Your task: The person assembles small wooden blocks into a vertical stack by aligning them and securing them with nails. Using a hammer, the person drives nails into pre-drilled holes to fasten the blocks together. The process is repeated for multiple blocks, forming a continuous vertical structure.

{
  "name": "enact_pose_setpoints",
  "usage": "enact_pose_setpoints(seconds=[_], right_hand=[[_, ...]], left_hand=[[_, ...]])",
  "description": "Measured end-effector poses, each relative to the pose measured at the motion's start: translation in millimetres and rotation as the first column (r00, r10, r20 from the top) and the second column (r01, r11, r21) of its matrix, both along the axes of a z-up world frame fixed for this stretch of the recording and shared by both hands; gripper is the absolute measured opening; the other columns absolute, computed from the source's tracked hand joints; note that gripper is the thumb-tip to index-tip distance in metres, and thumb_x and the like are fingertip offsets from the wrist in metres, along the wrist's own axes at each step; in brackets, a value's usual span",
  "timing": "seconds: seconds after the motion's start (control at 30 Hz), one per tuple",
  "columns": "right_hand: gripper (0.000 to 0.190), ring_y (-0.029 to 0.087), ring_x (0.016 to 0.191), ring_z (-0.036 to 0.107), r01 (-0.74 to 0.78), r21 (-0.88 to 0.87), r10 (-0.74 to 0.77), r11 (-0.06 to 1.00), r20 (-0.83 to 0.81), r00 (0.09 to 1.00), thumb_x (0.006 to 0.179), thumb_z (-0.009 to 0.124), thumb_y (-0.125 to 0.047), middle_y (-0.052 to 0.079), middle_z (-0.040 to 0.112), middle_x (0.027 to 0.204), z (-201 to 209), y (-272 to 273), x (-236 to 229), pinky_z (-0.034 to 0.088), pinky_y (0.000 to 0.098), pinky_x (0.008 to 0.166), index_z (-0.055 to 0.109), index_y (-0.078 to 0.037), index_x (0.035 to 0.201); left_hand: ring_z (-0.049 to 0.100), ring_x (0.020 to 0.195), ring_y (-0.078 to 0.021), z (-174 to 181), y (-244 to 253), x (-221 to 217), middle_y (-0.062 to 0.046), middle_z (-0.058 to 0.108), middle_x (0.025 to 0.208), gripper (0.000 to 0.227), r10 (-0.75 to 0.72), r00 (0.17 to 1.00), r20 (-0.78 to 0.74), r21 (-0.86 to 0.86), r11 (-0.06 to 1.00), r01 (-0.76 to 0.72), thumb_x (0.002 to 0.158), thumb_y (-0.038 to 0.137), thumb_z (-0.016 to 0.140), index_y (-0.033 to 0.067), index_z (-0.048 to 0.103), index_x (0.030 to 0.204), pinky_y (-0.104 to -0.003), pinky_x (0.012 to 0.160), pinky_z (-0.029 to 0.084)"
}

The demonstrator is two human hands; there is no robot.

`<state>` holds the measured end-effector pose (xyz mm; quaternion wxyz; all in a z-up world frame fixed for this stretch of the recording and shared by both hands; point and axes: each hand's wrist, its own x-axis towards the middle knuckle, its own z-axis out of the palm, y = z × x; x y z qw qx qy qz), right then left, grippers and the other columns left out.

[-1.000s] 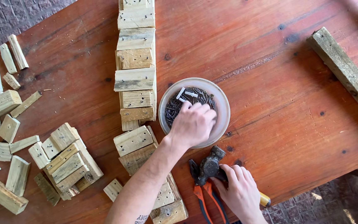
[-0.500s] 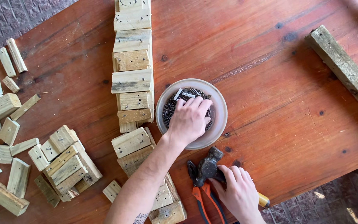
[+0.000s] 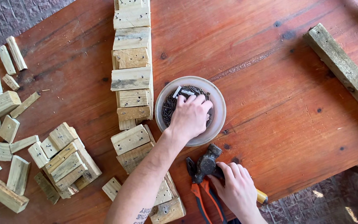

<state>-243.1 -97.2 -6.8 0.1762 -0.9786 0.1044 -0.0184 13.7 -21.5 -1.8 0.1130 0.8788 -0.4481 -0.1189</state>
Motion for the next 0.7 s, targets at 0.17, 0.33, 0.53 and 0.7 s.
enact_pose_setpoints(seconds=[0.17,0.33,0.53,0.7], right_hand=[[0.044,0.025,0.082,0.062,-0.002,-0.024,0.002,1.0,0.031,1.0,0.088,0.074,-0.048,0.003,0.06,0.087,6,2,3,0.051,0.0362,0.079,0.064,-0.015,0.117],[0.045,0.027,0.082,0.061,-0.009,-0.042,0.011,0.999,0.048,0.999,0.089,0.074,-0.049,0.004,0.058,0.087,7,3,2,0.051,0.0374,0.08,0.063,-0.016,0.117],[0.045,0.029,0.085,0.062,-0.001,-0.021,0.002,1.0,0.052,0.999,0.089,0.073,-0.049,0.006,0.058,0.089,6,6,0,0.052,0.0397,0.08,0.063,-0.016,0.117],[0.044,0.029,0.086,0.062,0.012,-0.025,-0.01,1.0,0.064,0.998,0.089,0.074,-0.048,0.005,0.059,0.09,4,7,-1,0.053,0.04,0.079,0.063,-0.016,0.117]], left_hand=[[0.063,0.085,-0.0295,-7,1,4,-0.008,0.066,0.098,0.018,-0.109,0.983,0.148,-0.072,0.99,0.121,0.092,0.018,0.052,0.0171,0.069,0.089,-0.051,0.075,0.043],[0.062,0.086,-0.0287,-17,6,6,-0.007,0.068,0.1,0.014,-0.12,0.957,0.265,-0.12,0.98,0.157,0.092,0.018,0.054,0.015,0.068,0.091,-0.049,0.078,0.046],[0.062,0.083,-0.0313,2,24,6,-0.008,0.066,0.092,0.02,0.11,0.989,0.096,-0.362,0.93,-0.068,0.101,0.018,0.051,0.0122,0.067,0.093,-0.05,0.073,0.043],[0.059,0.098,-0.0272,-18,5,13,-0.002,0.067,0.107,0.025,-0.164,0.928,0.333,0.027,0.986,0.165,0.093,0.01,0.052,0.0244,0.073,0.092,-0.051,0.079,0.044]])
